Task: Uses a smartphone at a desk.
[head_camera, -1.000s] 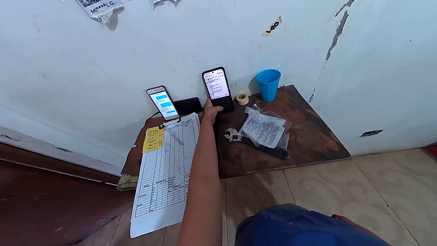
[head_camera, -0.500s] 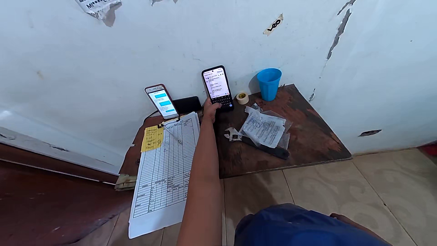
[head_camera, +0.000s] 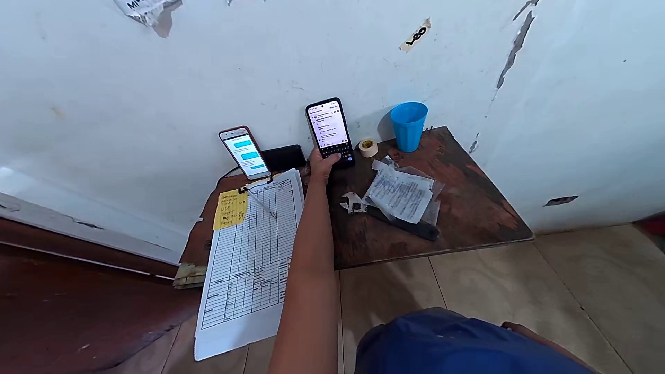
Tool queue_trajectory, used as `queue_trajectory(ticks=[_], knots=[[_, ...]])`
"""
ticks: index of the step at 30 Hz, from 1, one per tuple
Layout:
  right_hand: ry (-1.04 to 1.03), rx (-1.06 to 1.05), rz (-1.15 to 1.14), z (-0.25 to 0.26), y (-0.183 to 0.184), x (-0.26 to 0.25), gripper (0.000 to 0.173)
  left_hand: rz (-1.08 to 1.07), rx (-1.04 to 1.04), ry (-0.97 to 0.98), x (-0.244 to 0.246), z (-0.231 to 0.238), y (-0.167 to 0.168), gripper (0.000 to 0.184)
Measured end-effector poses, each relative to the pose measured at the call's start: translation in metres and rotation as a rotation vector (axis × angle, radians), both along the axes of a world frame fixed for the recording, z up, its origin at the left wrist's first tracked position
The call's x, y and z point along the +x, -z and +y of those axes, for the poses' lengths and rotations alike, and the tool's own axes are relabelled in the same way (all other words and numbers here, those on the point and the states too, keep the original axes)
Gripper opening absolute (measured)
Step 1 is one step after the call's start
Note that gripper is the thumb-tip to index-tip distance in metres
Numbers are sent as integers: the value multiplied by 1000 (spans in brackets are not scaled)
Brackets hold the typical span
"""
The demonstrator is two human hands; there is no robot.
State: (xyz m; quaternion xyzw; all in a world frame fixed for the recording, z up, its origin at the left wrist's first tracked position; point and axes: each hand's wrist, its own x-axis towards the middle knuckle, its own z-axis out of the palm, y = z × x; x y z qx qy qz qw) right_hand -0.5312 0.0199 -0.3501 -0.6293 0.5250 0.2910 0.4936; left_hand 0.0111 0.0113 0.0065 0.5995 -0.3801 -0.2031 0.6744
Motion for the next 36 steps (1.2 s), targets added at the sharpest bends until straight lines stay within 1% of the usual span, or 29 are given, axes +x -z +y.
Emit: queue_trajectory(ticks=[2,4,6,8,11,17,20,22,27,31,36], knots=[[-15,6,4,-1,-6,4,51,-9,-17,22,1,0,2,59],[-13,4,2,-2,-5,5,51,-17,-25,33,3,0,3,73],[15,8,-2,2,-16,8,49,-24,-20,15,1,-1,4,86],[44,21,-3,5,-22,10,48,-37,-16,-11,1,-3,7,93],[75,27,-3,4,-12,6,49,-57,-6,-39,0,-4,8,98],[83,22,-13,5,-12,6,50,-82,-17,-64,0,-5,10,103],[50,14,-17,4,-6,4,51,-137,17,-101,-1,-6,11,104],[37,10,-20,6,-13,6,49,-168,47,-116,0,-6,11,105],[47,17,-13,6,-14,8,49,-157,48,-108,0,-6,10,102],[64,16,-10,6,-10,7,48,-108,8,-65,0,-4,10,93],[49,17,-3,4,-10,7,49,-97,42,-37,0,-1,6,90]])
